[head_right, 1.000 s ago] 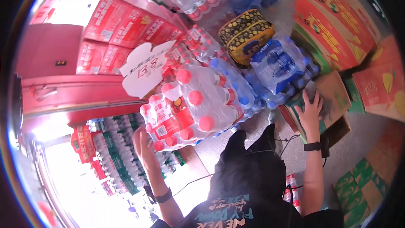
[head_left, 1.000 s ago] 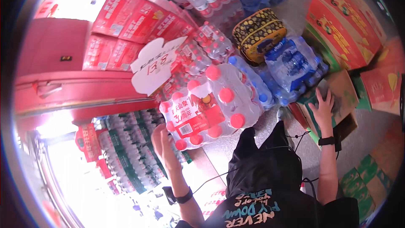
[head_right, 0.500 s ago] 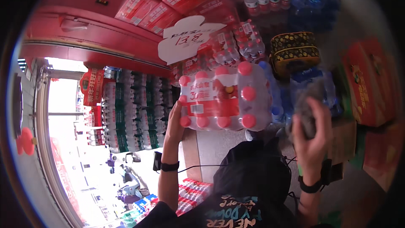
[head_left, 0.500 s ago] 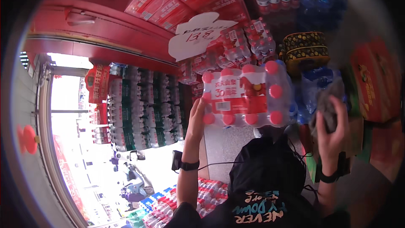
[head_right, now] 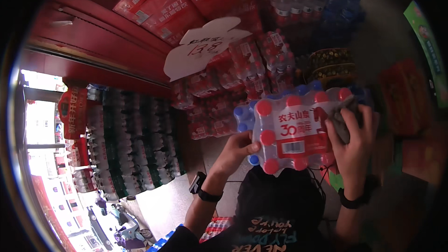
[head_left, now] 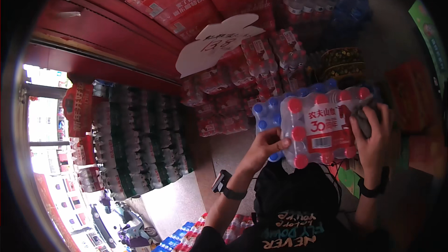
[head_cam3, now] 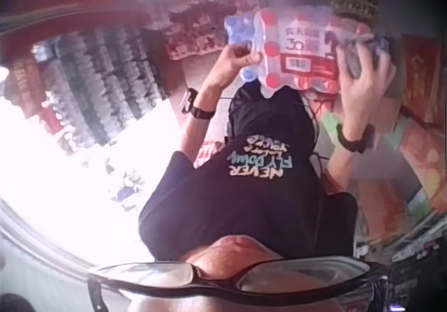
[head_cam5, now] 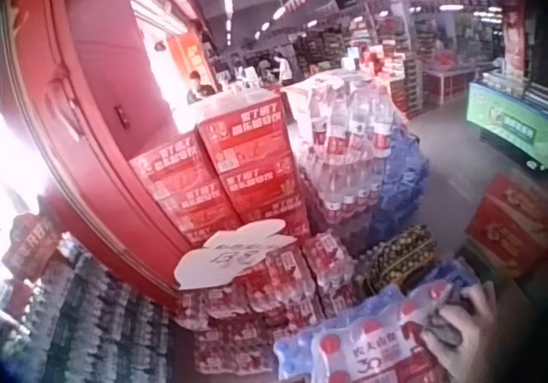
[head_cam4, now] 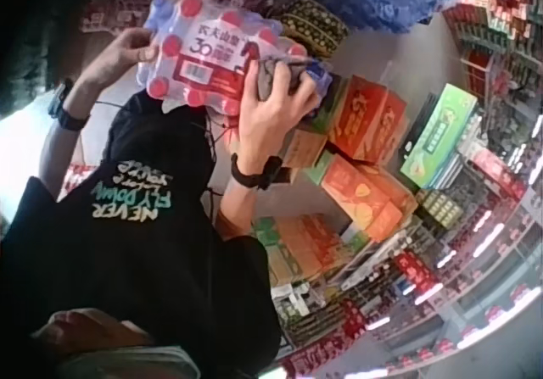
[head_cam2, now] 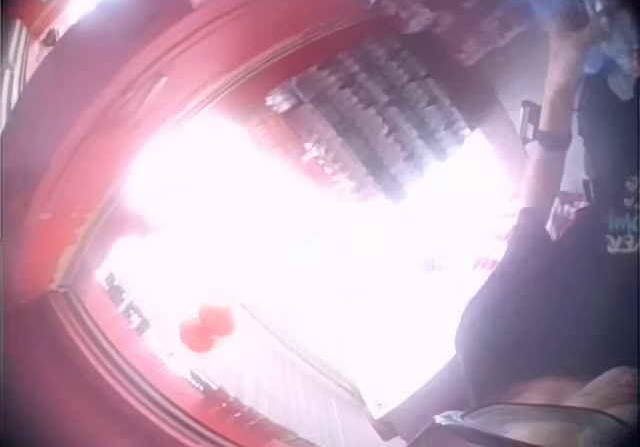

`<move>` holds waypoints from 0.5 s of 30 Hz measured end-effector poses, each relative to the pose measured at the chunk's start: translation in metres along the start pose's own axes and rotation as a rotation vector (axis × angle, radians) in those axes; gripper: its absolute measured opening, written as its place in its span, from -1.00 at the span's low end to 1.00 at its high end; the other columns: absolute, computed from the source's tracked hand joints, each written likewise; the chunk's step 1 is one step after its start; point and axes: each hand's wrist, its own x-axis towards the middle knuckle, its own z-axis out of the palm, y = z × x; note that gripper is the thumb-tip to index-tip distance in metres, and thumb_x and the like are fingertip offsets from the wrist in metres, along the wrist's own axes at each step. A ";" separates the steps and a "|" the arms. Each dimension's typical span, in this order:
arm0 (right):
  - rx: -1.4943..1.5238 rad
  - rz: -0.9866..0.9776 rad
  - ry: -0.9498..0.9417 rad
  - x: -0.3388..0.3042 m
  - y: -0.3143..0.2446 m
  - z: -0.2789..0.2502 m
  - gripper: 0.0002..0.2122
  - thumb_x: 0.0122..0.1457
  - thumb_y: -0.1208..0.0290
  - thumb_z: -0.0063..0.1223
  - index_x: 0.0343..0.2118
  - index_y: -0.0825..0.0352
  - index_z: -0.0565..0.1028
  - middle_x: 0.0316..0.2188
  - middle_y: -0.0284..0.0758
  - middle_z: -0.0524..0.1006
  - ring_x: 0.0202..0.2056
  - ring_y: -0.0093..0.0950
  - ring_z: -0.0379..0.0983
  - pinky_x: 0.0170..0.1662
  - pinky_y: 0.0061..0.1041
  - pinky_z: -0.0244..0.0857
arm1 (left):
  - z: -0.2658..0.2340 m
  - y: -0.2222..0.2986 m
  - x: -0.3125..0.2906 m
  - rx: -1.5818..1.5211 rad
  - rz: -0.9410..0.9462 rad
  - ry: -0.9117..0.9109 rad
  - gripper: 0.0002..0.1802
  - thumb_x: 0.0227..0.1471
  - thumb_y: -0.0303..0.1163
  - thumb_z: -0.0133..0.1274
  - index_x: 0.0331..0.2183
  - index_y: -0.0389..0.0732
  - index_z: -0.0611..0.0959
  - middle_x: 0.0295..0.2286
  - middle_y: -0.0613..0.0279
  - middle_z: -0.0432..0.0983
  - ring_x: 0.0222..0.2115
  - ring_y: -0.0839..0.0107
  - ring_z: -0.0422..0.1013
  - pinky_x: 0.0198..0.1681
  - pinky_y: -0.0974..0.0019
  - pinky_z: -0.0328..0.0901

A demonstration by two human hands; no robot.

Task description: Wiping down packs of bottled water with a rag in a supermarket.

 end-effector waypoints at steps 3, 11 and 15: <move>-0.185 0.003 -0.031 0.009 -0.034 0.009 -0.81 0.10 0.44 0.30 -0.27 0.35 0.54 -0.24 -0.21 0.43 -0.18 -0.10 0.38 -0.15 -0.08 0.29 | -0.008 -0.004 0.003 -0.081 -0.056 -0.108 -0.67 0.12 -0.15 0.35 -0.36 -0.17 0.60 -0.36 0.46 0.53 -0.27 0.61 0.39 -0.11 0.44 0.26; 0.075 -0.199 -0.123 -0.021 -0.147 0.068 -0.78 -0.09 0.32 0.38 -0.38 0.13 0.54 -0.26 -0.33 0.39 -0.23 -0.19 0.37 -0.17 -0.15 0.26 | -0.030 -0.003 0.007 -0.309 -0.059 -0.216 -0.79 0.31 -0.28 0.10 -0.16 -0.23 0.59 -0.25 0.39 0.57 -0.23 0.56 0.47 -0.10 0.44 0.34; -0.001 -0.193 -0.099 -0.021 -0.141 0.065 -0.73 -0.13 0.31 0.39 -0.34 0.11 0.55 -0.28 -0.34 0.39 -0.23 -0.23 0.37 -0.17 -0.16 0.27 | -0.034 -0.010 0.010 -0.402 -0.117 -0.263 -0.63 0.40 -0.20 -0.10 -0.04 -0.30 0.59 -0.16 0.23 0.59 -0.18 0.43 0.52 -0.01 0.32 0.37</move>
